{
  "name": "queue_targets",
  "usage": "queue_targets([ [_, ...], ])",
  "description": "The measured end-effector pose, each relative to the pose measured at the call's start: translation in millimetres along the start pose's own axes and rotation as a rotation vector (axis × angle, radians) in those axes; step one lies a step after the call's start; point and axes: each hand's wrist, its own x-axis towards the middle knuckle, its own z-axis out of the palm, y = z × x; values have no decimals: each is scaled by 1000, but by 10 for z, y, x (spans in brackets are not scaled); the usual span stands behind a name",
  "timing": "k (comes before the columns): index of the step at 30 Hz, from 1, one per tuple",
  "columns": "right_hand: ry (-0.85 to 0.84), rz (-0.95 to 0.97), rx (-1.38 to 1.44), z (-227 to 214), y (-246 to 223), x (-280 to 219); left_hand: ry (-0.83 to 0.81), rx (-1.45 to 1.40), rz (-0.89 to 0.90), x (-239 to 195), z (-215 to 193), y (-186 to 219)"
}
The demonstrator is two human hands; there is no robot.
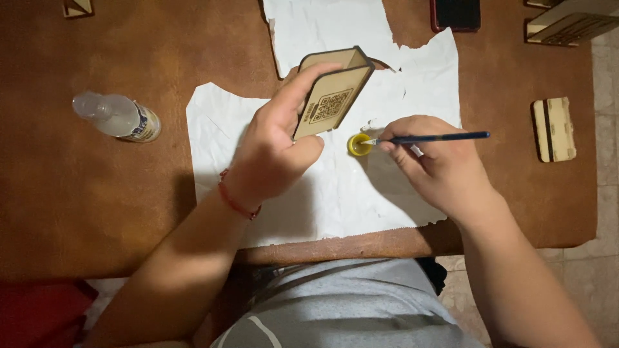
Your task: Applying glue to the edges of laser-cut wooden pieces using a paintbrush for assembly.
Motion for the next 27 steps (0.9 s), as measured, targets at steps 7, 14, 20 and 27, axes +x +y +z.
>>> queue_targets([
  [7, 157, 303, 58, 101, 82, -63, 0, 382, -109, -17, 49, 51],
  [14, 363, 561, 538, 263, 282, -93, 19, 359, -88, -1, 43, 16],
  [20, 459, 679, 956, 316, 372, -76, 39, -123, 0, 17, 62, -130],
  [27, 527, 747, 1233, 308, 508, -125, 103, -384, -101, 66, 18, -108],
])
